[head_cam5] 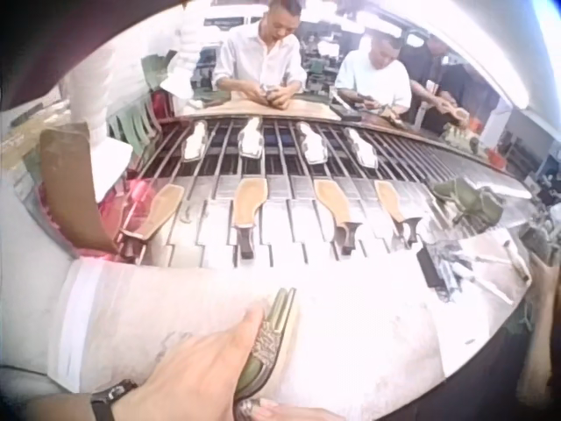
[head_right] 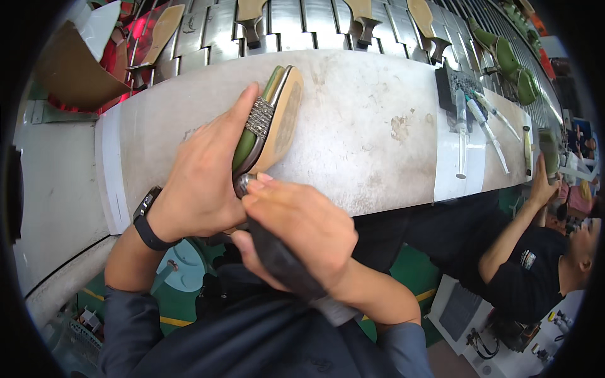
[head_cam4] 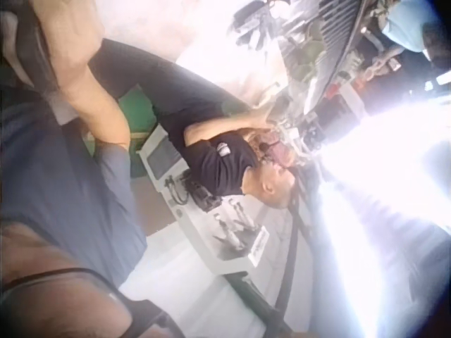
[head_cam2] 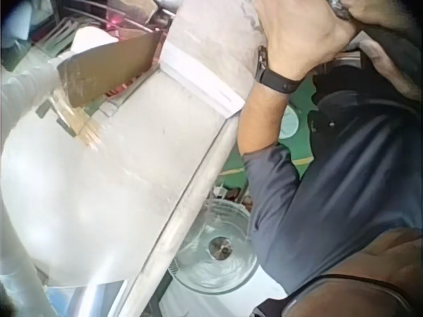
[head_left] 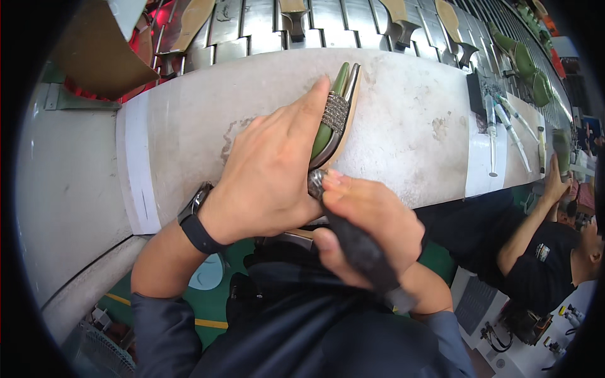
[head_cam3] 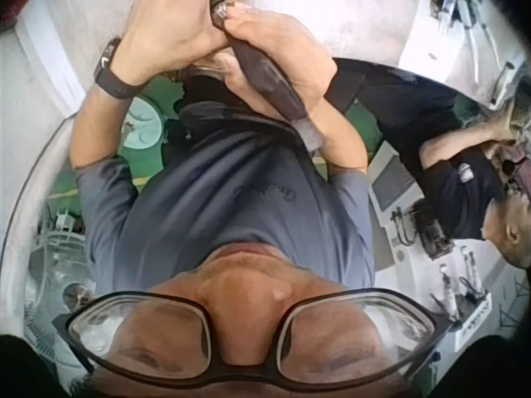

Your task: The person assembles heeled shoes by taking shoe lasts and soles from a conveyor belt, attaching and pressing the soles onto the shoe uppers by hand, and tapping along the edges with a hammer.

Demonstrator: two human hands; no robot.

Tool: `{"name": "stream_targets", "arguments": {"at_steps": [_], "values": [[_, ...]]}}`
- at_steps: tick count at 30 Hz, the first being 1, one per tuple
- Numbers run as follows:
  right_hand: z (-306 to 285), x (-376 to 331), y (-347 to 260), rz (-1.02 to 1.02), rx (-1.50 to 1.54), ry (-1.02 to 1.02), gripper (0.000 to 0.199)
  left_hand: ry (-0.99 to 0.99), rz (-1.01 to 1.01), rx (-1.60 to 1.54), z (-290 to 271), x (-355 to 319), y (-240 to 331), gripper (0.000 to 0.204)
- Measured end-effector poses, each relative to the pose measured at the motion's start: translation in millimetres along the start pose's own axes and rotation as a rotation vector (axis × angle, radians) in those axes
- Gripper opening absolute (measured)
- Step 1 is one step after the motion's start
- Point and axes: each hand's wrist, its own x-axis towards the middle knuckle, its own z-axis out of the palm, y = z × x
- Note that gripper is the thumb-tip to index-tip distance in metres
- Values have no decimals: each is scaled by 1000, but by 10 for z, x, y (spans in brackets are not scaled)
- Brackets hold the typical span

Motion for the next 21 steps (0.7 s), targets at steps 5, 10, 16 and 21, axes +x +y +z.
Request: {"name": "stream_targets", "arguments": {"at_steps": [5,10,16,21], "values": [[-245,127,165,20,29,33,38,-77,-22,-83,-177,-222,-249,58],[-129,111,66,-23,-19,-67,38,-2,-116,-206,-114,-227,-170,51],[25,-29,-61,129,202,-146,37,49,-92,-185,-72,-222,-180,50],[-6,19,-41,134,242,-228,34,46,-104,-188,-79,-220,-169,50]]}}
